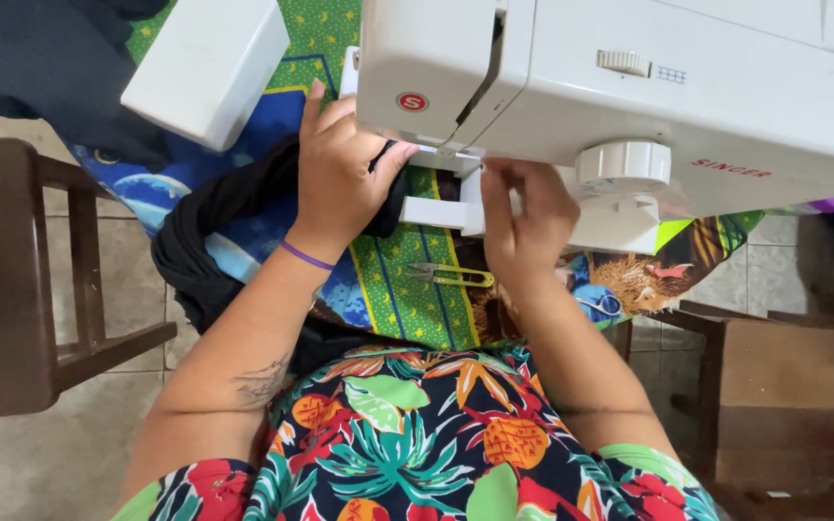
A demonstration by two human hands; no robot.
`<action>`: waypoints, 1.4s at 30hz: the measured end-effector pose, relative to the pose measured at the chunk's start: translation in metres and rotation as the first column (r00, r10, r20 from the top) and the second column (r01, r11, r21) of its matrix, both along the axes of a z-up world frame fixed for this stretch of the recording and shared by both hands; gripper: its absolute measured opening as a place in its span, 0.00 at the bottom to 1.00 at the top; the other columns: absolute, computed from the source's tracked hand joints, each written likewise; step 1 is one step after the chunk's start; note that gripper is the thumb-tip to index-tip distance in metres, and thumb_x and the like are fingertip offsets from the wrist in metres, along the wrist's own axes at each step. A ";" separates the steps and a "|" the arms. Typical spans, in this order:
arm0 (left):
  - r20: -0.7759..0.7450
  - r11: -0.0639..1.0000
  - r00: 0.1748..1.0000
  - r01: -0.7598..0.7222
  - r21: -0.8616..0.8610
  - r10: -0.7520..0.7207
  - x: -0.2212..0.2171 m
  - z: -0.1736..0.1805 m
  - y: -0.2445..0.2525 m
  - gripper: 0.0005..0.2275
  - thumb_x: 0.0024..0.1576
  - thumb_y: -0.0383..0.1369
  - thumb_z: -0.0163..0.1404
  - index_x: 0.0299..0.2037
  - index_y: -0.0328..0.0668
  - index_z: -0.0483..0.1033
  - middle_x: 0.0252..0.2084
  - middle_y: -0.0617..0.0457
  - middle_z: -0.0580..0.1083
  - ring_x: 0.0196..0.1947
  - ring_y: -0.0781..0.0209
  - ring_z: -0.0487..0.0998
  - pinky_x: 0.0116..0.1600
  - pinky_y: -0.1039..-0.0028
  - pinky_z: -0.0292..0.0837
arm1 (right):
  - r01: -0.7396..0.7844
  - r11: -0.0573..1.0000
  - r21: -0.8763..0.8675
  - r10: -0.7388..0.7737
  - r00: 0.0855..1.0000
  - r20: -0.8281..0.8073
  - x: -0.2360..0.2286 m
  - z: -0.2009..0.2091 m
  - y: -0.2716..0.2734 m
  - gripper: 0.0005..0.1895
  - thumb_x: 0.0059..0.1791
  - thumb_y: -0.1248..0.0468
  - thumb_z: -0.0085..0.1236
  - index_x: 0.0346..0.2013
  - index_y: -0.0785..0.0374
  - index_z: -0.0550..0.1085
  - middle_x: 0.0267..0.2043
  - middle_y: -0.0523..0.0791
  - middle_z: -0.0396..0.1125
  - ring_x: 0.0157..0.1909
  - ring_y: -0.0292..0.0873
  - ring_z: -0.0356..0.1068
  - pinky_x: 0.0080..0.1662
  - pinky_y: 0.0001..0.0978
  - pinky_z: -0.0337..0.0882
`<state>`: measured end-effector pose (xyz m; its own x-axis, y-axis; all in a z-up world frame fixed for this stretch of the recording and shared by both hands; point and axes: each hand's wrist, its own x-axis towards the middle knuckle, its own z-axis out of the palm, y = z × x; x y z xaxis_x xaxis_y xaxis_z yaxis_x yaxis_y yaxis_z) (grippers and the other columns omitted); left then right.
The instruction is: Using a sewing machine to stitch a piece of black fabric, including positioning the material and inspecting the finished seam.
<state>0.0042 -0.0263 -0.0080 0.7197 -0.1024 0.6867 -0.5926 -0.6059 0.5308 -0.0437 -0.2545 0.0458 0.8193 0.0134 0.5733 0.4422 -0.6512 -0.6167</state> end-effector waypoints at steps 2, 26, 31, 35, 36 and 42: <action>0.012 0.999 1.000 0.009 0.035 -0.009 0.002 -0.004 0.003 0.07 0.66 0.34 0.66 0.36 0.43 0.87 0.41 0.49 0.83 0.51 0.46 0.79 0.79 0.46 0.46 | -0.027 0.990 -0.139 0.055 0.979 0.198 -0.029 0.008 -0.003 0.06 0.60 0.69 0.51 0.44 0.66 0.77 0.39 0.49 0.72 0.38 0.49 0.71 0.44 0.40 0.71; 0.167 0.979 0.986 -0.020 0.205 -0.015 0.004 -0.009 0.006 0.09 0.70 0.33 0.67 0.36 0.46 0.88 0.33 0.54 0.79 0.46 0.42 0.76 0.80 0.39 0.48 | 0.404 0.882 -0.241 -0.181 0.764 0.619 -0.021 -0.049 -0.097 0.10 0.58 0.65 0.65 0.48 0.71 0.77 0.36 0.52 0.68 0.37 0.55 0.63 0.39 0.50 0.66; 0.173 0.977 0.985 -0.033 0.210 -0.004 0.003 -0.007 0.006 0.09 0.71 0.33 0.68 0.37 0.46 0.88 0.34 0.54 0.80 0.45 0.43 0.76 0.81 0.39 0.47 | 0.403 0.886 -0.228 -0.195 0.772 0.605 -0.022 -0.048 -0.097 0.10 0.57 0.66 0.66 0.46 0.71 0.77 0.35 0.51 0.68 0.37 0.54 0.63 0.39 0.49 0.67; 0.174 0.977 0.985 -0.028 0.213 -0.010 0.003 -0.006 0.009 0.08 0.72 0.34 0.67 0.38 0.48 0.89 0.34 0.55 0.80 0.43 0.44 0.75 0.81 0.39 0.47 | 0.398 0.889 -0.226 -0.194 0.774 0.602 -0.022 -0.050 -0.099 0.11 0.57 0.65 0.66 0.48 0.71 0.77 0.37 0.52 0.69 0.38 0.55 0.63 0.39 0.49 0.67; 0.175 0.976 0.985 -0.027 0.217 -0.011 0.003 -0.005 0.009 0.08 0.72 0.34 0.67 0.38 0.48 0.89 0.33 0.55 0.80 0.43 0.44 0.75 0.80 0.38 0.48 | 0.393 0.895 -0.211 -0.197 0.773 0.603 -0.022 -0.049 -0.098 0.11 0.57 0.65 0.66 0.47 0.71 0.77 0.36 0.53 0.69 0.37 0.54 0.63 0.38 0.48 0.67; 0.188 0.970 0.982 -0.050 0.236 0.005 0.003 -0.006 0.011 0.09 0.72 0.36 0.68 0.37 0.48 0.89 0.33 0.54 0.79 0.42 0.45 0.73 0.80 0.38 0.49 | 0.382 0.901 -0.204 -0.193 0.776 0.601 -0.023 -0.047 -0.098 0.12 0.56 0.66 0.67 0.49 0.70 0.76 0.33 0.51 0.66 0.36 0.53 0.62 0.39 0.48 0.67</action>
<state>0.0076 -0.0155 -0.0139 0.5879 -0.2616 0.7655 -0.6478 -0.7190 0.2518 -0.0666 -0.3524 -0.0013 0.3528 0.0765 0.9326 0.4040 -0.9114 -0.0781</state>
